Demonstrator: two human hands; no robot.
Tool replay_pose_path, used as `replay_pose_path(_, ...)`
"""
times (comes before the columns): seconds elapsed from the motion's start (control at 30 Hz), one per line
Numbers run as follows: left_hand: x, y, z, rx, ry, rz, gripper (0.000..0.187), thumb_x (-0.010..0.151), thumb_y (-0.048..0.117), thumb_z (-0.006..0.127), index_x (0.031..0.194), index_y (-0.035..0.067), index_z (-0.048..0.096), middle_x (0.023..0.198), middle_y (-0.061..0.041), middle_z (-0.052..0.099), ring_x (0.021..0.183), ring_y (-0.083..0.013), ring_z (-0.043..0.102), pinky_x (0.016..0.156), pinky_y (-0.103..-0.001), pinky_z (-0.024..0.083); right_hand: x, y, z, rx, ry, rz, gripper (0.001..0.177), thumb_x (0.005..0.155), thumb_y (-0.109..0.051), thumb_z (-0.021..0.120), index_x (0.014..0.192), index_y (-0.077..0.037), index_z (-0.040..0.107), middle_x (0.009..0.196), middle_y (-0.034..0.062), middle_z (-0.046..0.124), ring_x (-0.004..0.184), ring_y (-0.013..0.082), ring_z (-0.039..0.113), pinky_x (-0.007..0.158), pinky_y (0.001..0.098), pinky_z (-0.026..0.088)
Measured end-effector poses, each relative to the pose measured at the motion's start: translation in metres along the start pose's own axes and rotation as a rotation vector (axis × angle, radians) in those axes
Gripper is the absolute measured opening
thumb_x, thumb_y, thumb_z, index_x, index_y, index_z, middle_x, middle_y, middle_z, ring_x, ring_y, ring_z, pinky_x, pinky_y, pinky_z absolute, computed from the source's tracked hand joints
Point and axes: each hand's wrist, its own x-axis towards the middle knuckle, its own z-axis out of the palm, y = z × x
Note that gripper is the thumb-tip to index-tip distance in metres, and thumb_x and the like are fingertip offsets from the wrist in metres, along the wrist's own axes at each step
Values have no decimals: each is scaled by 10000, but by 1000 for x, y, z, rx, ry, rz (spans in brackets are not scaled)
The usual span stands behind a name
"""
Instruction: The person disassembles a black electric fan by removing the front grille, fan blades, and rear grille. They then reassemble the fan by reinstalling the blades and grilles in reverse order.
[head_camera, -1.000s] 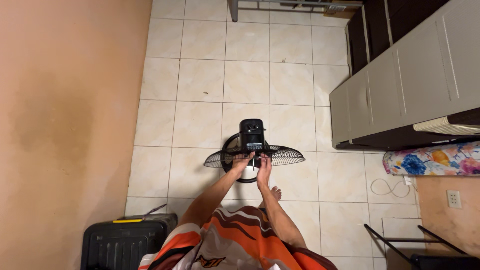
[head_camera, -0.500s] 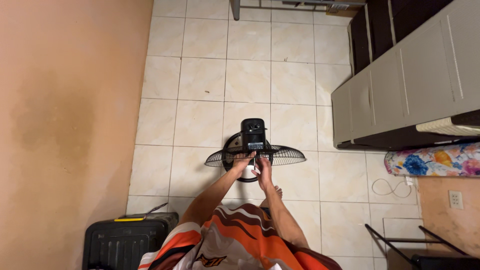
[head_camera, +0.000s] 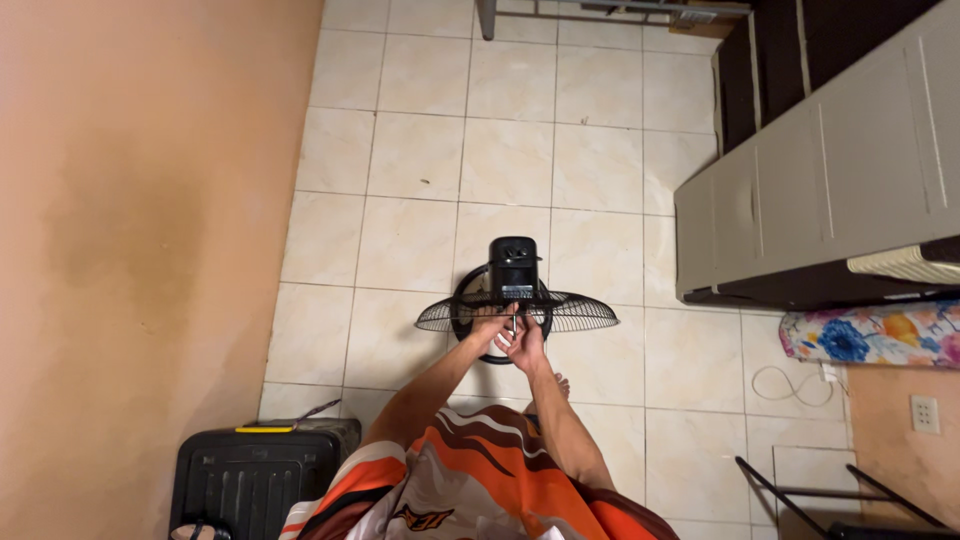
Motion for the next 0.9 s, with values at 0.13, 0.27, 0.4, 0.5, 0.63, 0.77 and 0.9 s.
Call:
replay_pose_path(0.13,2,2,5,97,126,111,479,848,521,791,910,48,751,850,-28,747,764,-110,668,688,-301,552,16,-7,-14,97,-184,70,381,1053,-471,387,842,-204,557,597,-35,438,513,148,406,586,387,505)
replay_pose_path(0.27,-1,0,7,65,100,127,522,843,512,812,948,4,757,904,-76,757,802,-155,662,715,-331,545,19,-13,-12,112,-199,188,358,1027,-401,368,842,-213,610,539,-38,388,432,132,324,513,340,452)
replay_pose_path(0.4,0,0,3,22,116,155,528,830,468,837,1070,8,738,1031,-68,745,932,-158,662,811,-332,554,7,-11,4,-79,143,121,314,1069,-363,396,901,-155,560,663,2,533,545,147,466,624,390,515)
replay_pose_path(0.5,1,2,0,60,126,169,534,858,452,837,1188,54,701,1143,-41,731,1032,-127,644,904,-295,505,-9,-3,10,-380,321,-336,228,998,-318,504,981,-112,599,734,12,600,639,160,632,632,441,554)
replay_pose_path(0.63,2,0,3,-6,67,161,487,843,424,823,1164,67,739,1119,-22,746,1026,-125,646,933,-323,506,-20,0,5,-925,424,-681,385,886,-340,658,1130,-42,659,858,145,704,766,316,666,718,510,544)
replay_pose_path(0.77,3,-1,3,19,71,151,461,851,435,797,1124,65,761,1063,-41,757,987,-159,655,920,-368,526,-17,-5,3,-1299,544,-655,516,837,-463,740,1059,3,726,939,178,754,917,388,711,848,510,550)
replay_pose_path(0.9,4,1,0,63,80,131,460,870,449,792,1130,72,756,1081,-35,760,1008,-136,653,929,-313,505,-13,-11,6,-1293,512,-610,543,886,-531,715,1104,-33,728,919,185,748,919,385,695,848,512,531)
